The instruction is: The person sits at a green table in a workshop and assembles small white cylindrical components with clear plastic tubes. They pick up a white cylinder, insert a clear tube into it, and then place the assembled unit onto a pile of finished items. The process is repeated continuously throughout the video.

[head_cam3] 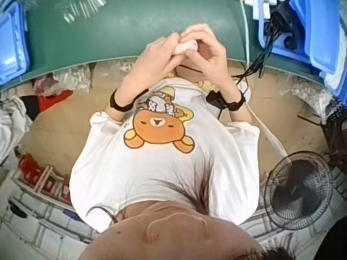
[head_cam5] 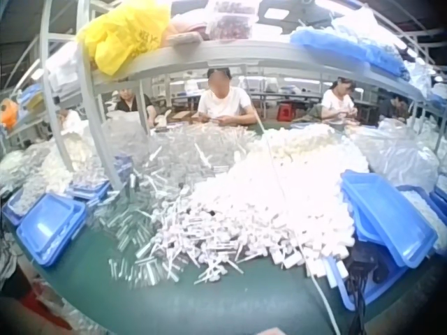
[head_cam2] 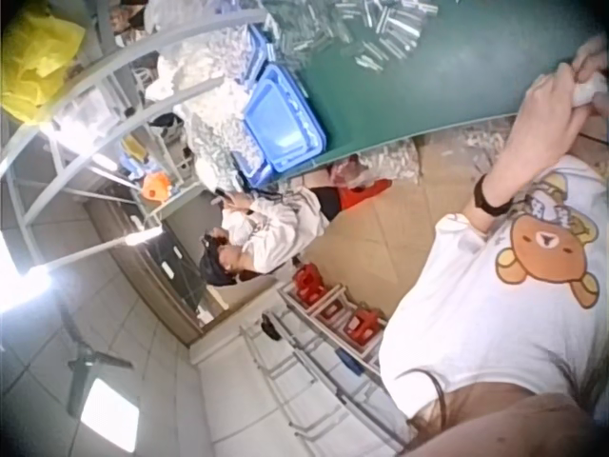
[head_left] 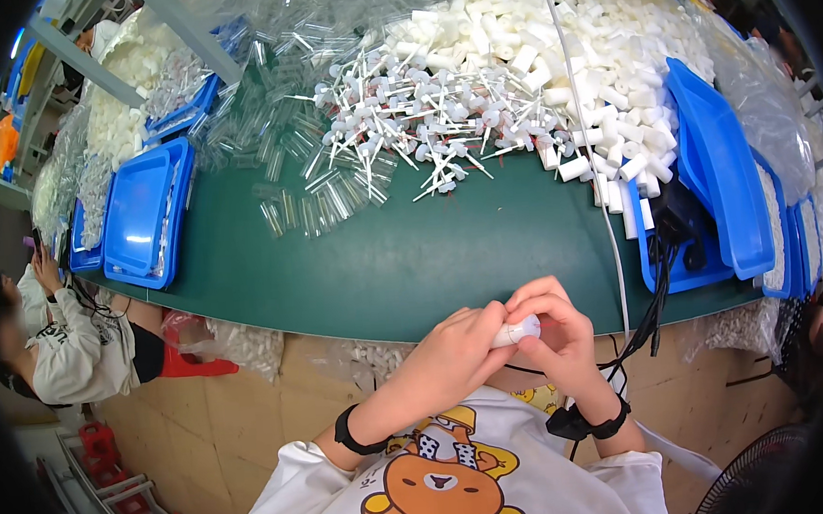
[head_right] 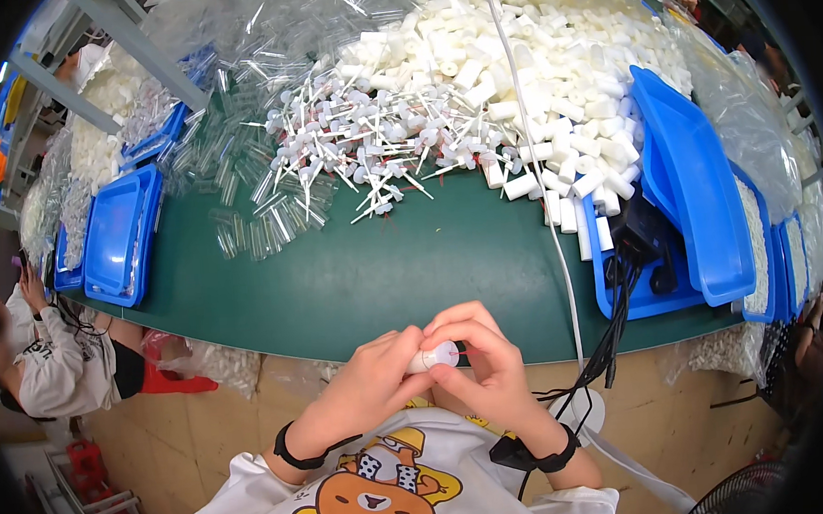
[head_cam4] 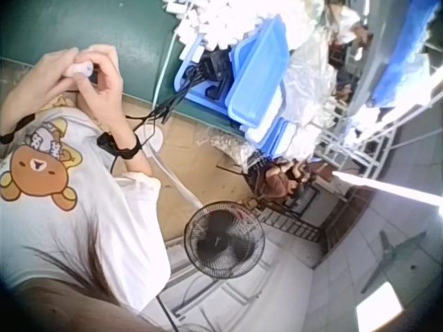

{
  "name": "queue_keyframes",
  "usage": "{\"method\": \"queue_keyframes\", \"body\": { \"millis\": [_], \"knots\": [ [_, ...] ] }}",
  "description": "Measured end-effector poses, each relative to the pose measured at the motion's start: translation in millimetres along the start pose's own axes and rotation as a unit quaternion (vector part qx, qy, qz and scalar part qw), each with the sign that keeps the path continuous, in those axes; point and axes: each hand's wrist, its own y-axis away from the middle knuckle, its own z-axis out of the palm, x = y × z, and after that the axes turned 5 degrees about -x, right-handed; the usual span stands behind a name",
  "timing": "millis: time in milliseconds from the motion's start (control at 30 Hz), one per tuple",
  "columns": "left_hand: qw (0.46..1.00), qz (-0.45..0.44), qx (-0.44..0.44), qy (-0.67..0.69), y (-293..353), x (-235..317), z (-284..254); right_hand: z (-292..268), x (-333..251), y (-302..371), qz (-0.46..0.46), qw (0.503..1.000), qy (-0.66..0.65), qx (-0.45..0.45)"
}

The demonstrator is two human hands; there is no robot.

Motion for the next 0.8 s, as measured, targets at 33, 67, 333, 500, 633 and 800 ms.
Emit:
{"method": "queue_keyframes", "body": {
  "millis": [33, 67, 333, 500, 633, 800],
  "knots": [
    [1.000, 0.006, 0.006, 0.004, 1, 1, 0, 1, 2, 3, -0.002, 1.000, 0.002, 0.001],
    [1.000, -0.010, -0.006, 0.017, 2, 2, 1, 2, 3, 5, -0.005, 1.000, 0.004, 0.001],
    [0.956, -0.118, -0.137, 0.230, 7, -1, -5, 9, 5, 3, -0.042, 0.998, 0.023, -0.038],
    [0.953, -0.099, -0.135, 0.252, 8, 10, -13, 9, 0, 4, -0.029, 0.997, 0.019, -0.068],
    [0.956, -0.087, -0.129, 0.247, 10, 14, -14, 5, -1, 4, -0.027, 0.995, 0.012, -0.090],
    [0.969, -0.097, -0.104, 0.202, 15, 11, -11, 16, -4, 10, 0.065, 0.993, -0.076, -0.056]
  ]
}}
